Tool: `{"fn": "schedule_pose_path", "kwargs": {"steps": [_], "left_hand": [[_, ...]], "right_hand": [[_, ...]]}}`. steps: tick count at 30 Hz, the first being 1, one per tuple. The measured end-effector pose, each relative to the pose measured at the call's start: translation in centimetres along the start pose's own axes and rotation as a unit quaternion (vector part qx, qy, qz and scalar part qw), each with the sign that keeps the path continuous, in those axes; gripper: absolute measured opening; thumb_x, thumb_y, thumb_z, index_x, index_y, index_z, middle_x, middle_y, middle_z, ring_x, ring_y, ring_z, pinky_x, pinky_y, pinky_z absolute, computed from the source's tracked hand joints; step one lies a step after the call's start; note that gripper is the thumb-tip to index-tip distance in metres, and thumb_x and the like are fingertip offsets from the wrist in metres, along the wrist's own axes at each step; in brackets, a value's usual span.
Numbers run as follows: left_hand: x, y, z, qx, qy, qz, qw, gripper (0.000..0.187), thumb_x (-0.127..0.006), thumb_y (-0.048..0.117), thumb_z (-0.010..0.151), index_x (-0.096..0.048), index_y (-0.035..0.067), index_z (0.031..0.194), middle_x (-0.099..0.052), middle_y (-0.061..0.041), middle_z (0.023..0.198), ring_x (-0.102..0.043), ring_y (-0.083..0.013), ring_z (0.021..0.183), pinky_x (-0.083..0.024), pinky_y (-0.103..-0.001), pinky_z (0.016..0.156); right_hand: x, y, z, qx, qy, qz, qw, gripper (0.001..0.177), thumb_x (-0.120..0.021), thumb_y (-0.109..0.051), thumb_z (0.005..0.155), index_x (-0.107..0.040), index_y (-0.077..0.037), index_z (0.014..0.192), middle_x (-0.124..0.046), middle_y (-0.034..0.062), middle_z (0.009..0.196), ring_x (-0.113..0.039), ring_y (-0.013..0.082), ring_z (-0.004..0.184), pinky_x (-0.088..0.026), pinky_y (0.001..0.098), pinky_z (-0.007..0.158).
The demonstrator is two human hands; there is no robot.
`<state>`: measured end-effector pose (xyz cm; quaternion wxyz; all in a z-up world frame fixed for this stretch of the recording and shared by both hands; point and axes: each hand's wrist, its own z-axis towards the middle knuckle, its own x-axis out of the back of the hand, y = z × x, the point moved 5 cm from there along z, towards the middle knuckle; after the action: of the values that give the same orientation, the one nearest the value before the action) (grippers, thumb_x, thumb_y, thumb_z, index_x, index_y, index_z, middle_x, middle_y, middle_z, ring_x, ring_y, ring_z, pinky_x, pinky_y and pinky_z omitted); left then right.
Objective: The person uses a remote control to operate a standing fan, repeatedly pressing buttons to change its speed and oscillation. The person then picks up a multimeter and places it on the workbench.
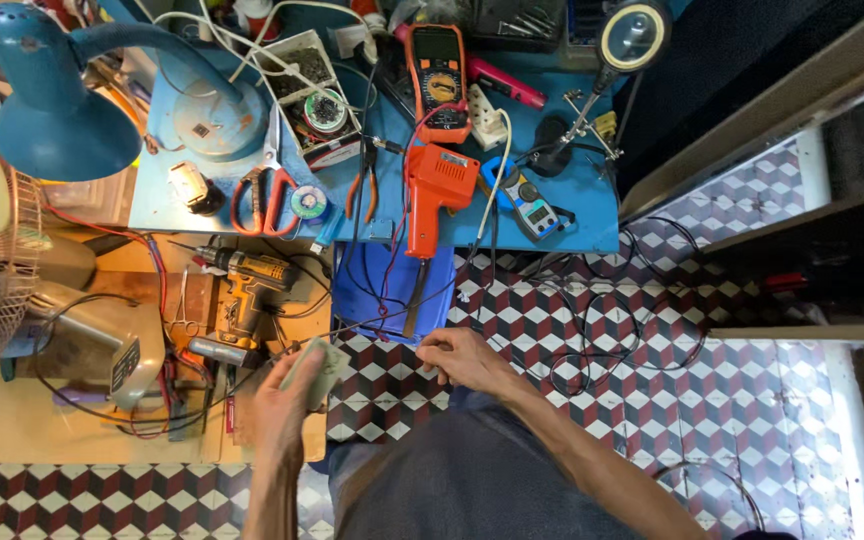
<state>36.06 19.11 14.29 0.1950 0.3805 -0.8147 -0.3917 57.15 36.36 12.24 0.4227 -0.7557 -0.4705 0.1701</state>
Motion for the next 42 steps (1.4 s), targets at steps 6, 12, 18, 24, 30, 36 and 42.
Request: {"fn": "schedule_pose_path", "kwargs": {"steps": [6,12,18,24,30,36,42], "left_hand": [[-6.9,-0.7,-1.4,0.006,-0.025,0.007,1.0,0.036,-0.079,0.037,0.083,-0.075,0.009,0.106,-0.074,-0.004,0.083,-0.064,-0.0101,0.062,-0.049,-0.026,0.049],[-9.5,0.5,-1.7,-0.01,-0.035,0.035,0.999,0.035,-0.079,0.034,0.084,-0.071,0.009,0.107,-0.073,-0.005,0.081,-0.067,-0.0115,0.061,-0.047,-0.025,0.045],[-10.5,1.9,-2.0,-0.037,-0.046,0.034,0.998,0.037,-0.078,0.035,0.084,-0.071,0.007,0.109,-0.074,-0.005,0.086,-0.068,-0.0104,0.063,-0.05,-0.025,0.046],[-10.2,2.0,-1.8,-0.095,0.081,0.001,0.992,0.043,-0.082,0.026,0.08,-0.064,0.011,0.115,-0.071,-0.001,0.092,-0.065,-0.0083,0.072,-0.051,-0.025,0.055],[-11.0,-0.2,-3.1,-0.063,0.068,-0.27,0.958,0.028,-0.076,0.026,0.091,-0.067,0.004,0.105,-0.066,-0.002,0.084,-0.057,-0.0112,0.065,-0.044,-0.029,0.051],[-11.3,-1.2,-4.2,-0.009,0.029,-0.342,0.939,0.026,-0.073,0.027,0.092,-0.067,0.004,0.104,-0.064,-0.002,0.078,-0.053,-0.0122,0.06,-0.042,-0.03,0.049],[-11.3,-1.6,-4.2,-0.022,0.017,-0.358,0.933,0.026,-0.074,0.028,0.093,-0.066,0.006,0.105,-0.063,-0.005,0.079,-0.052,-0.0143,0.059,-0.043,-0.031,0.048]], "right_hand": [[2.0,-1.4,0.4,0.04,-0.07,-0.004,0.997,0.036,-0.06,-0.034,0.097,-0.072,-0.001,0.107,-0.074,0.0052,0.084,-0.067,0.0102,0.059,-0.052,0.0243,0.051],[1.3,-3.3,0.1,0.074,-0.095,0.111,0.986,0.043,-0.061,-0.036,0.1,-0.067,0.002,0.121,-0.065,0.0006,0.087,-0.065,0.0071,0.066,-0.052,0.0227,0.056],[1.4,-3.8,0.4,0.087,-0.142,0.142,0.976,0.047,-0.065,-0.029,0.1,-0.063,0.005,0.132,-0.065,0.007,0.087,-0.065,0.0085,0.068,-0.051,0.0224,0.058],[0.2,-3.9,1.2,0.049,-0.159,0.236,0.957,0.041,-0.066,-0.026,0.099,-0.061,0.004,0.128,-0.069,0.0041,0.093,-0.066,0.0085,0.071,-0.053,0.0226,0.061],[-2.5,-4.6,1.0,0.062,-0.131,0.255,0.956,0.039,-0.065,-0.025,0.1,-0.062,0.003,0.126,-0.068,0.0063,0.085,-0.064,0.0092,0.068,-0.052,0.023,0.06],[-2.8,-4.5,0.2,0.054,-0.157,0.247,0.955,0.04,-0.067,-0.024,0.098,-0.06,0.0,0.13,-0.067,0.0024,0.088,-0.063,0.0083,0.072,-0.051,0.0227,0.062],[-2.8,-4.7,0.1,0.086,-0.197,0.254,0.943,0.043,-0.067,-0.024,0.099,-0.059,0.001,0.134,-0.067,0.0029,0.095,-0.062,0.008,0.076,-0.052,0.0237,0.065]]}}
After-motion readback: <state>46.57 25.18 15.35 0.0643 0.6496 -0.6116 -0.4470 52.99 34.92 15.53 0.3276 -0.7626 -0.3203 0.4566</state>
